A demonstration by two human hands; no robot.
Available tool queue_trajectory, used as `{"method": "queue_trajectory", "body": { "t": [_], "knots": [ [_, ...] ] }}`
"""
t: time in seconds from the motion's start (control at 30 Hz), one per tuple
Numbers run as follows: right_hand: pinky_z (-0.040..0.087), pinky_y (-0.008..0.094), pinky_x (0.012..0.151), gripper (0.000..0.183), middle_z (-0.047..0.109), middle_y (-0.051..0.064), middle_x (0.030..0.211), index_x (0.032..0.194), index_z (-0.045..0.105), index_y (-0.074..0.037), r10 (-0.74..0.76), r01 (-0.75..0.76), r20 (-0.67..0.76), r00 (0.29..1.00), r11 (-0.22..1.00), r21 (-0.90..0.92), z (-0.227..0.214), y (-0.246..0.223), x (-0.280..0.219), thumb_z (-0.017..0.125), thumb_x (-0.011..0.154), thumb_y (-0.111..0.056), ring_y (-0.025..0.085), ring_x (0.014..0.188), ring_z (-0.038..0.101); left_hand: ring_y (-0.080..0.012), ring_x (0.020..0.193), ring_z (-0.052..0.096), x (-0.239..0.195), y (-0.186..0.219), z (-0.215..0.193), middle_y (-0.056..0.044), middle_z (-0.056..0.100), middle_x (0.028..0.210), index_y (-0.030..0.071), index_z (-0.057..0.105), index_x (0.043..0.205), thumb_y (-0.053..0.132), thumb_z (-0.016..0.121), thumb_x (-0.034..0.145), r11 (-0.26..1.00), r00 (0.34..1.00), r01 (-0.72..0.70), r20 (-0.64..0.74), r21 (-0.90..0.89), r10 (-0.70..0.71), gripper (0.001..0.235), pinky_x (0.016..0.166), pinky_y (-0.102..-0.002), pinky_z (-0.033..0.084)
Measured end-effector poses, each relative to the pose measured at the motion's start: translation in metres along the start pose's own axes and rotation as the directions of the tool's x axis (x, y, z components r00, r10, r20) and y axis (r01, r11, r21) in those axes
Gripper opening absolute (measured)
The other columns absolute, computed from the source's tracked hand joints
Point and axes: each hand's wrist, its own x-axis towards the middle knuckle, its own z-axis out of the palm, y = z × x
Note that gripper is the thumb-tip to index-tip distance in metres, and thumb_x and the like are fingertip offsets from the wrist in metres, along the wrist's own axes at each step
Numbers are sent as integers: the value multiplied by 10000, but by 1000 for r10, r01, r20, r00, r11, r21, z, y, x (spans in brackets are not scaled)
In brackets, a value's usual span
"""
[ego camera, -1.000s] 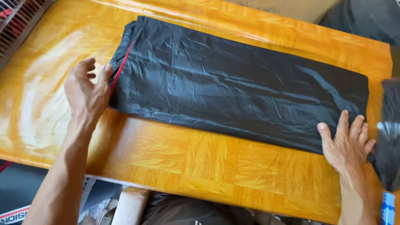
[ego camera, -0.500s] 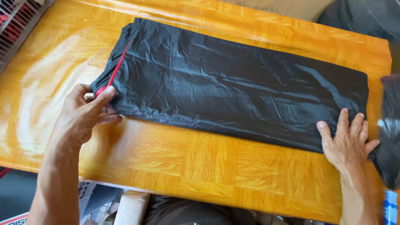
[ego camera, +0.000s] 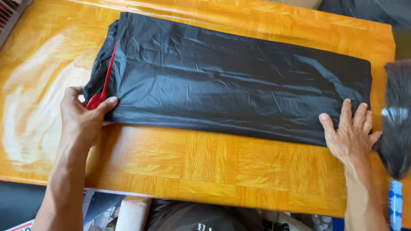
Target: The person folds a large black tarp with red accents on a wooden table. They repeatedly fold the tarp in half lengthwise and then roll it tightly into a compact bundle. Finally, they place the folded tarp into a white plastic crate.
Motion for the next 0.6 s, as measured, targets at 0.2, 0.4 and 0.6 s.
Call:
{"method": "queue_trajectory", "body": {
  "t": [0.2, 0.4, 0.6],
  "knots": [
    [45, 745, 1156, 965, 31, 204, 1720, 1661, 140, -201, -16, 16, 4, 1000, 1000, 13, -4, -2, -3, 208, 889, -776, 390, 1577, 26, -79, 672, 663, 2, -2, -14, -17, 712, 965, 198, 457, 1226, 146, 837, 852, 974, 983, 181, 32, -139, -179, 536, 472, -271, 572],
    [54, 734, 1159, 952, 45, 209, 1718, 1661, 144, -197, -19, 19, -8, 1000, 1000, -1, 1, 2, 3, 226, 900, -763, 391, 1575, 35, -242, 795, 564, -25, 21, -8, -162, 577, 1023, 113, 381, 1304, 181, 883, 913, 959, 990, -58, -109, 277, 92, 640, 586, -368, 467],
    [49, 748, 1159, 931, 27, 215, 1714, 1660, 140, -196, -33, 33, 0, 999, 999, 12, -3, 2, -2, 248, 914, -742, 402, 1570, 30, -501, 1570, 132, -66, 40, 43, -221, 129, 1717, 119, 207, 1705, 250, 872, 1071, 334, 695, -617, 295, 712, 655, 928, 1213, -795, 219]
  ]
}}
